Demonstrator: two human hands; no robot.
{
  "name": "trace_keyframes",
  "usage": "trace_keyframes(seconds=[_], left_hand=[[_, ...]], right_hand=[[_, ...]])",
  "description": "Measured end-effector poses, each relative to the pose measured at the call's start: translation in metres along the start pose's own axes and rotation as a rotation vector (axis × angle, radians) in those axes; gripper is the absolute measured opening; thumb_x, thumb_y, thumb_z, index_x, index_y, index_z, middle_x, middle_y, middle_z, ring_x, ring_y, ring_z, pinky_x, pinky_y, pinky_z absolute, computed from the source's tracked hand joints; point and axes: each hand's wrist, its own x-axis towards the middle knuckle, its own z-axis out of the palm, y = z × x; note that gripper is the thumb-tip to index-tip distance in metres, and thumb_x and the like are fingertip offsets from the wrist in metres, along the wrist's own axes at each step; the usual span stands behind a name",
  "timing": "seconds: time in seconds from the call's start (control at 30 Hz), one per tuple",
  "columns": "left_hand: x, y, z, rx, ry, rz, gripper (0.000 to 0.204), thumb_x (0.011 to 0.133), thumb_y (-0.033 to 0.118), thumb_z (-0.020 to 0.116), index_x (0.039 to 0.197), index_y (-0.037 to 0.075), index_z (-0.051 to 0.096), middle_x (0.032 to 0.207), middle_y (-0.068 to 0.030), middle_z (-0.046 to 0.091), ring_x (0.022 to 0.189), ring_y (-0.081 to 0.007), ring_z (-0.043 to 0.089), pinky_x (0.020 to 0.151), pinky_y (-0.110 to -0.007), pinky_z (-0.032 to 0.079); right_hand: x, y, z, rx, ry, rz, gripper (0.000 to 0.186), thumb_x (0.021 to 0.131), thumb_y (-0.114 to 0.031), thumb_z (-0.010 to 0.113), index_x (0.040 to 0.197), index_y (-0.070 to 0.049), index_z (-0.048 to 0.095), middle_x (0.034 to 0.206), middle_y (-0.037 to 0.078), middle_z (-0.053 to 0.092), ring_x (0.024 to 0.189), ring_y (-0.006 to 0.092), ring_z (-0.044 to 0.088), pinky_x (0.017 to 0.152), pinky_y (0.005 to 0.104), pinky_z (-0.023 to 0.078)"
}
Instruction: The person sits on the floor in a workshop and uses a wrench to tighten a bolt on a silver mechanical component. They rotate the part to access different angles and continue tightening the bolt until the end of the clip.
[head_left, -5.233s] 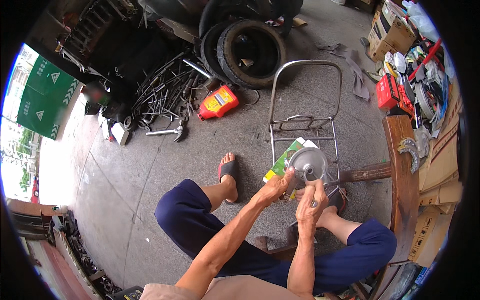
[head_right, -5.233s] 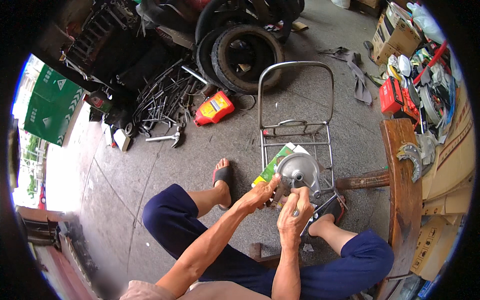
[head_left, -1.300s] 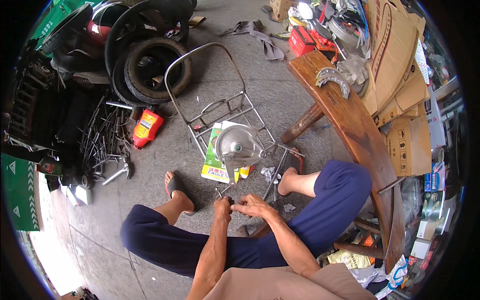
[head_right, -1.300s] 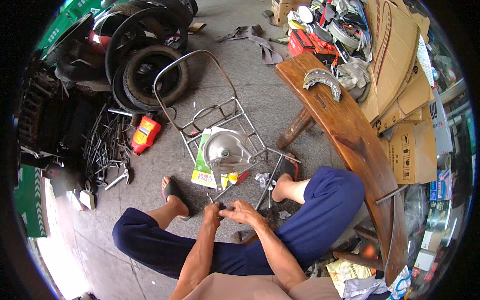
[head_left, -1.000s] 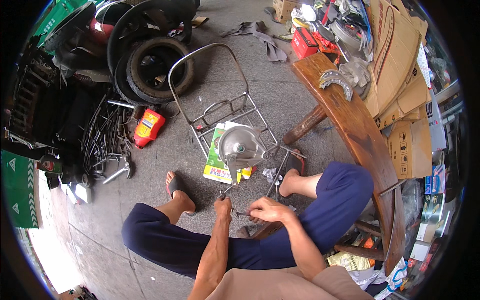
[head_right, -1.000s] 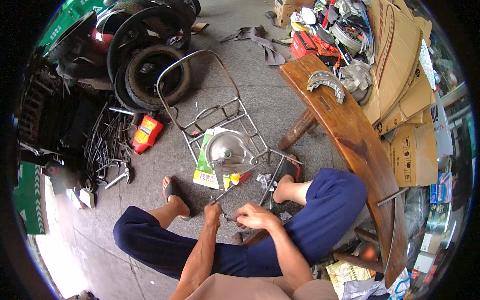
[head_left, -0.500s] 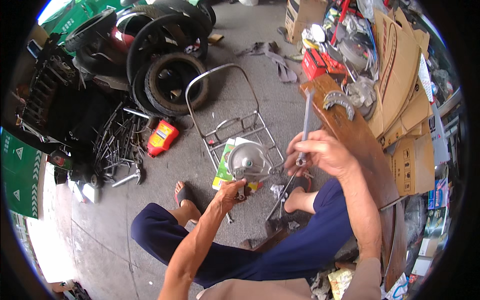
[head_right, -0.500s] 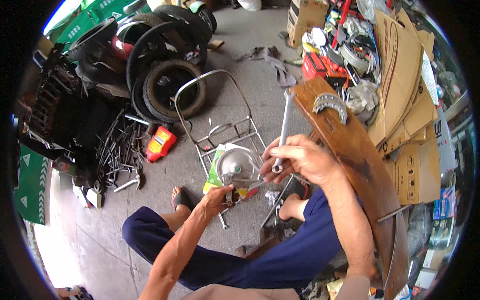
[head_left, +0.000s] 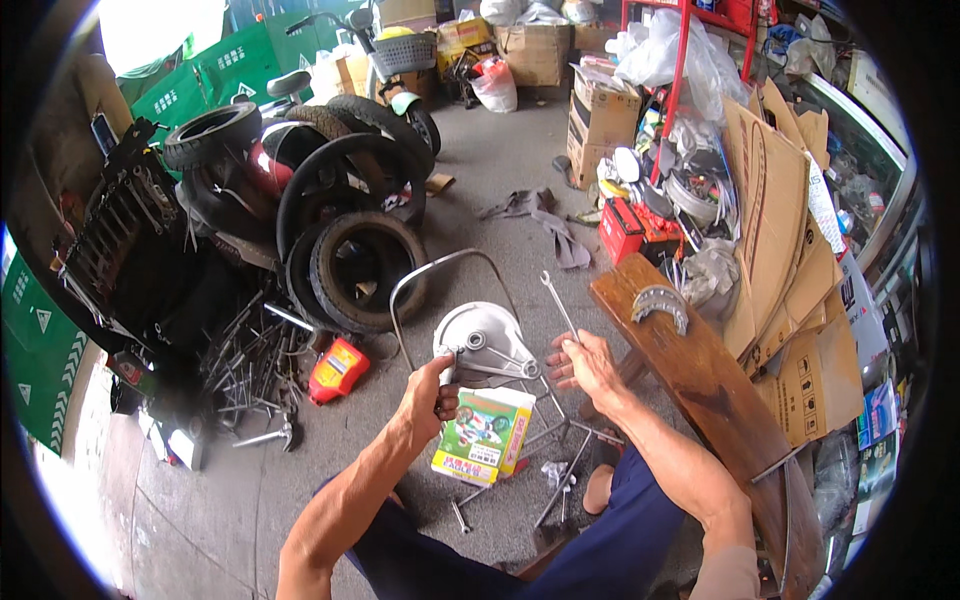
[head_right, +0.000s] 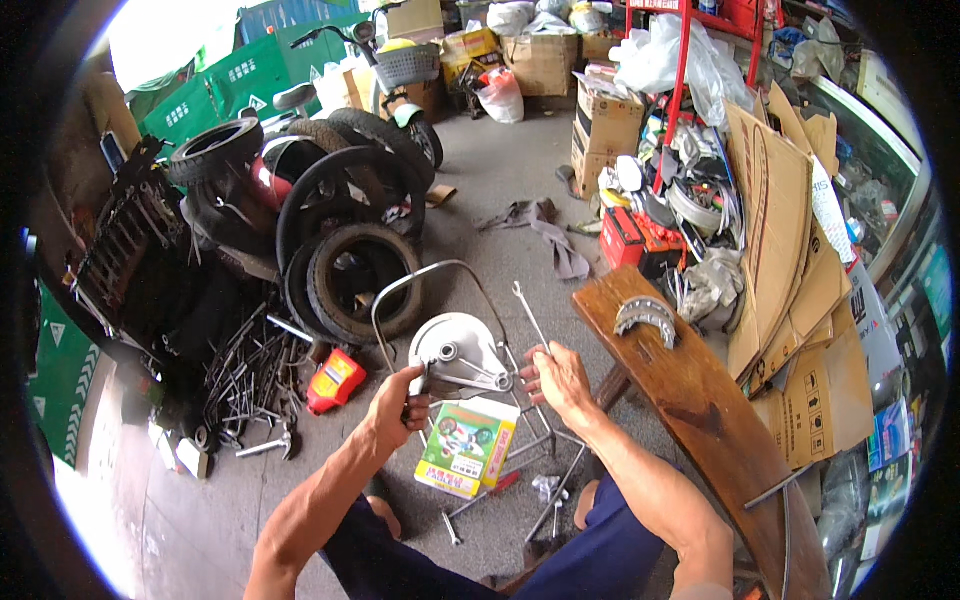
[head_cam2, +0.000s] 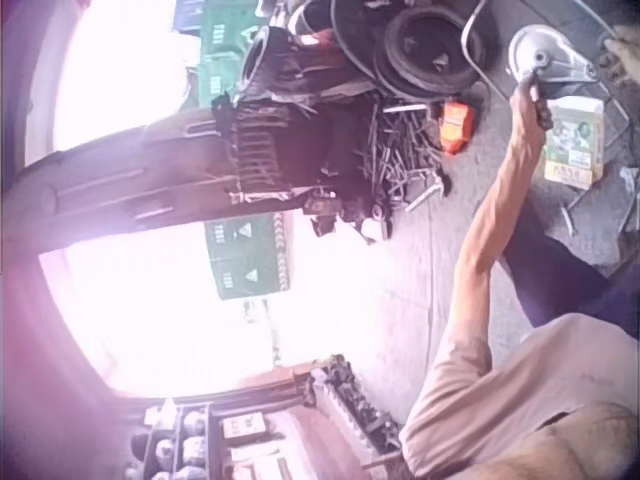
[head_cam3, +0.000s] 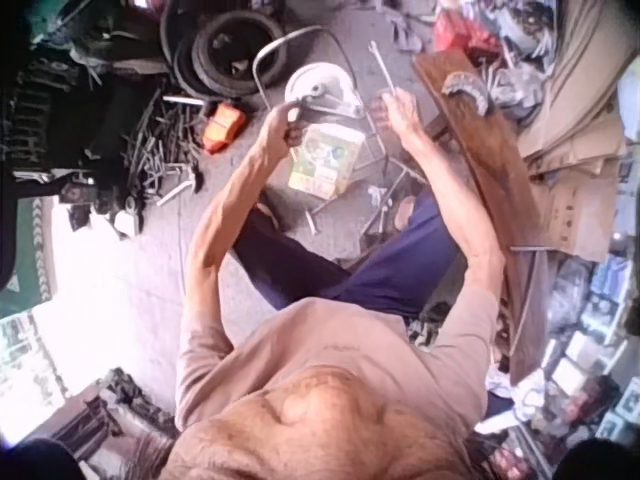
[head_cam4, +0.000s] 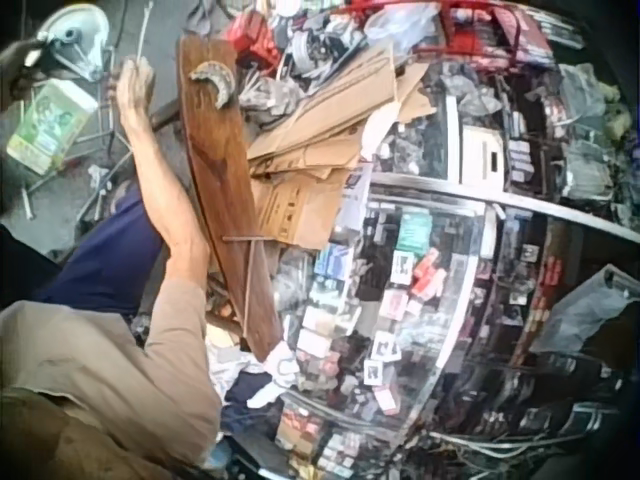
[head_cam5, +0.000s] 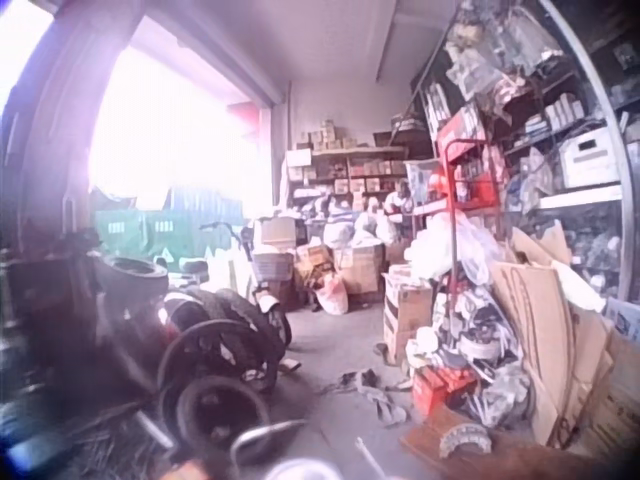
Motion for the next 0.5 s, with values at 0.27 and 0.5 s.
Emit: trace_keyframes(seconds=[0.27,0.5], left_hand=[[-0.033,0.020,0.011,-0.186,-0.162,0.275,0.062,0.087,0.072,0.047,0.081,0.011,0.053,0.052,0.0060,0.029,0.043,-0.0080,0.026,0.042,-0.025,0.019],[-0.020,0.009,0.015,-0.232,-0.195,0.211,0.048,0.090,0.057,0.051,0.080,0.010,0.053,0.052,0.0055,0.030,0.044,-0.0091,0.028,0.043,-0.025,0.021]], right_hand=[[-0.004,-0.037,0.024,0.251,-0.056,-0.303,0.031,0.103,-0.025,0.046,0.116,0.000,0.057,0.096,0.011,0.062,0.079,0.0208,0.068,0.065,0.0320,0.060],[0.007,-0.025,0.050,0.072,0.050,-0.300,0.039,0.103,-0.032,0.045,0.118,0.002,0.055,0.082,0.008,0.058,0.059,0.0125,0.061,0.046,0.0261,0.054]])
